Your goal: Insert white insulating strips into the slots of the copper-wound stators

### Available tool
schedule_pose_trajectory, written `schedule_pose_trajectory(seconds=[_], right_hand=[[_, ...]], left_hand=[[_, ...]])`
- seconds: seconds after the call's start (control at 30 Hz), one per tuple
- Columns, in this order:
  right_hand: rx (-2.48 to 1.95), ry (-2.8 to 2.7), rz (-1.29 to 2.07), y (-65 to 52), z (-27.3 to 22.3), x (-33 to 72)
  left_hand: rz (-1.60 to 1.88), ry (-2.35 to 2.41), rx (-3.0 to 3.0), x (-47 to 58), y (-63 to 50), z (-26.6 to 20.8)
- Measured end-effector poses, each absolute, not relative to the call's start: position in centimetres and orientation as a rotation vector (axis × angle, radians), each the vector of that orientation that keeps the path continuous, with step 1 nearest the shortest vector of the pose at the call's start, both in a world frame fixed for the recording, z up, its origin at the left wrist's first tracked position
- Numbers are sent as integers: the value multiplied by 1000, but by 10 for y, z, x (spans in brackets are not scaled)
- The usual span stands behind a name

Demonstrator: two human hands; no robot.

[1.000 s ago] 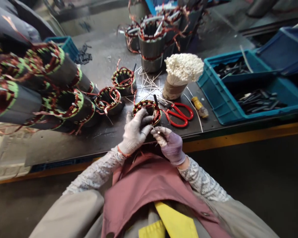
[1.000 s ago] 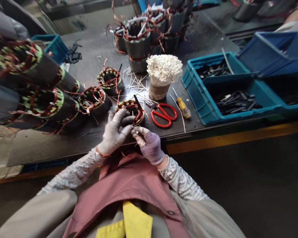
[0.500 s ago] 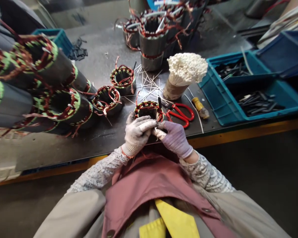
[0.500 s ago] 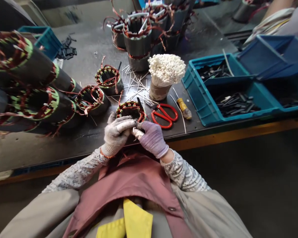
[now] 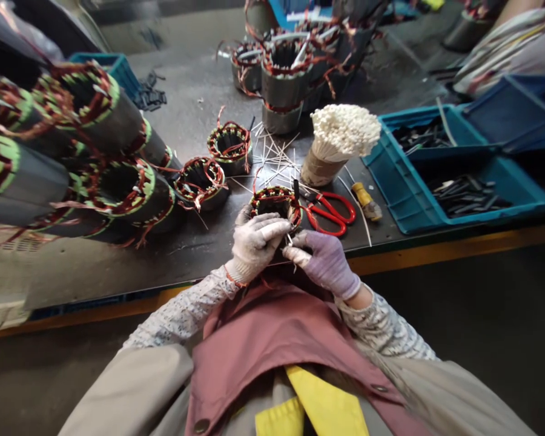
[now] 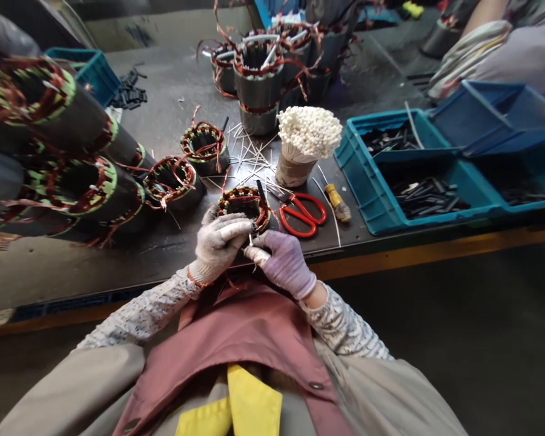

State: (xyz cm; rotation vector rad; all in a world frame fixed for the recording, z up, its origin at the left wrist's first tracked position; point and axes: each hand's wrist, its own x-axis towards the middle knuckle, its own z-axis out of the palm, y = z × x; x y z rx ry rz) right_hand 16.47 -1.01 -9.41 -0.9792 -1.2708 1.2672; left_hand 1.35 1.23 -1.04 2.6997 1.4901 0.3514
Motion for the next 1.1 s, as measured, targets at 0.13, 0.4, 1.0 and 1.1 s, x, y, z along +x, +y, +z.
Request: schedule_pose_trajectory(seconds=[0.13,0.4,1.0,1.1], right_hand=[[-1003,-1233,1224,-13,-90,168],[-1174,-1472,676,-3,-105,150],[-695,-458,1731,39,-81,190],[-922,-701,1559,80,-99,194]], left_hand=[[359,1486,2710,14,12,-11],[218,1465,2723,10,15,-9],[-615,1210,2807,23,30,14],[-728,1152,2927,19,25,27]])
